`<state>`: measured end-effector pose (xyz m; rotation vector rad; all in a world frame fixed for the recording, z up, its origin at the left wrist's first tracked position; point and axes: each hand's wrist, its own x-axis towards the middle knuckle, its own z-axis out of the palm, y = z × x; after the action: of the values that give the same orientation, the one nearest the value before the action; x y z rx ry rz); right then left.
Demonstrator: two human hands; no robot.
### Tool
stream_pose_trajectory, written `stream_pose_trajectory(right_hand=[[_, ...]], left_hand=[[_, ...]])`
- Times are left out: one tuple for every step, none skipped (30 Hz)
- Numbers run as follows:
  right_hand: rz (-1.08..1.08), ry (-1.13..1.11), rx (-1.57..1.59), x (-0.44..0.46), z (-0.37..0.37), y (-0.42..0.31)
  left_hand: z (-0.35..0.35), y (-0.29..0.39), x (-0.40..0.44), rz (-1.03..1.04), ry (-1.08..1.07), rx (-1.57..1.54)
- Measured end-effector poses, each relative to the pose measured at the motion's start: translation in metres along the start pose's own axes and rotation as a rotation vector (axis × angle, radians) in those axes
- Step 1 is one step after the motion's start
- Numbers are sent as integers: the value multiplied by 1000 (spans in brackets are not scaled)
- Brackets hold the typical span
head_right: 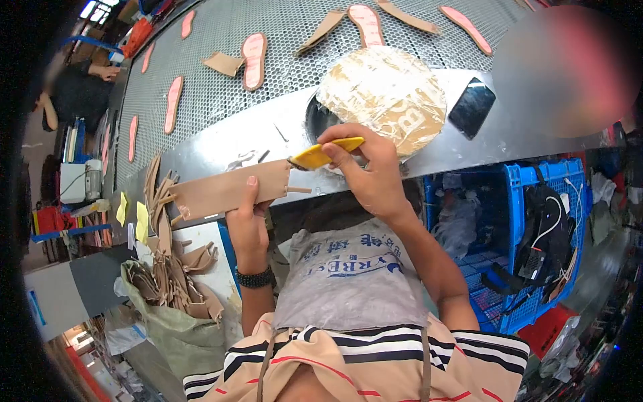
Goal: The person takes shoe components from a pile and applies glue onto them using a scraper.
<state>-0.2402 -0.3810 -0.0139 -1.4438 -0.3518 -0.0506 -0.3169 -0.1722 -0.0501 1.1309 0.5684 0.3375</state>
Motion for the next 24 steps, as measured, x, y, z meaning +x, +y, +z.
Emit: stream_pose_trajectory(right_hand=[[-62,-30,-90,2,0,0],[-114,-62,-176,7,1,-1],[-174,-97,-262,9,2,-2],[-213,-125,-277,8,4,-4],[-251,-153,-289,7,6,-8],[-289,-182,-301,6,9,-10],[-318,-225,-330,5,10,-11],[-346,-267,-360,3,10,-12],[-375,-309,-389,1,11,-12],[-411,-366,-413,0,11,-12],[-448,-424,-436,-1,12,-12],[-485,-481,-458,-2,13,-11],[-523,-490,-468,-2,14,-9],[-530,-500,-464,-2,14,-9],[-539,-510,-460,-1,14,-11],[-549,-520,-458,0,17,-14],[-536,-541,-445,1,17,-16],[-521,-562,-433,3,16,-18],[-508,-581,-421,3,15,-19],[-490,-549,-384,2,16,-19],[-474,-517,-345,0,18,-20],[-457,-485,-307,-1,21,-20],[-455,-403,-265,1,27,-18],[-457,-320,-229,1,35,-15]], left_hand=[[1,2,-2,2,-2,7],[3,5,-2,-2,1,19],[2,4,-2,1,-15,25],[0,4,-2,7,-29,32],[-2,5,-1,12,-41,41],[-2,6,-1,15,-45,35],[-2,7,0,18,-50,27],[-1,8,0,20,-57,20],[-1,9,0,14,-52,-6],[0,9,1,11,-45,-33],[0,10,2,8,-36,-58],[2,10,2,12,-26,-72],[4,9,3,15,-16,-87],[4,9,3,17,-6,-103],[5,9,2,9,3,-111],[3,10,2,0,10,-120],[3,10,1,-11,16,-128],[4,9,0,-13,19,-150],[5,8,0,-15,20,-170],[6,8,0,-17,21,-192],[8,8,-1,-8,32,-197],[10,10,-2,0,42,-202],[12,12,-2,1,55,-202],[14,14,-3,6,54,-213]])
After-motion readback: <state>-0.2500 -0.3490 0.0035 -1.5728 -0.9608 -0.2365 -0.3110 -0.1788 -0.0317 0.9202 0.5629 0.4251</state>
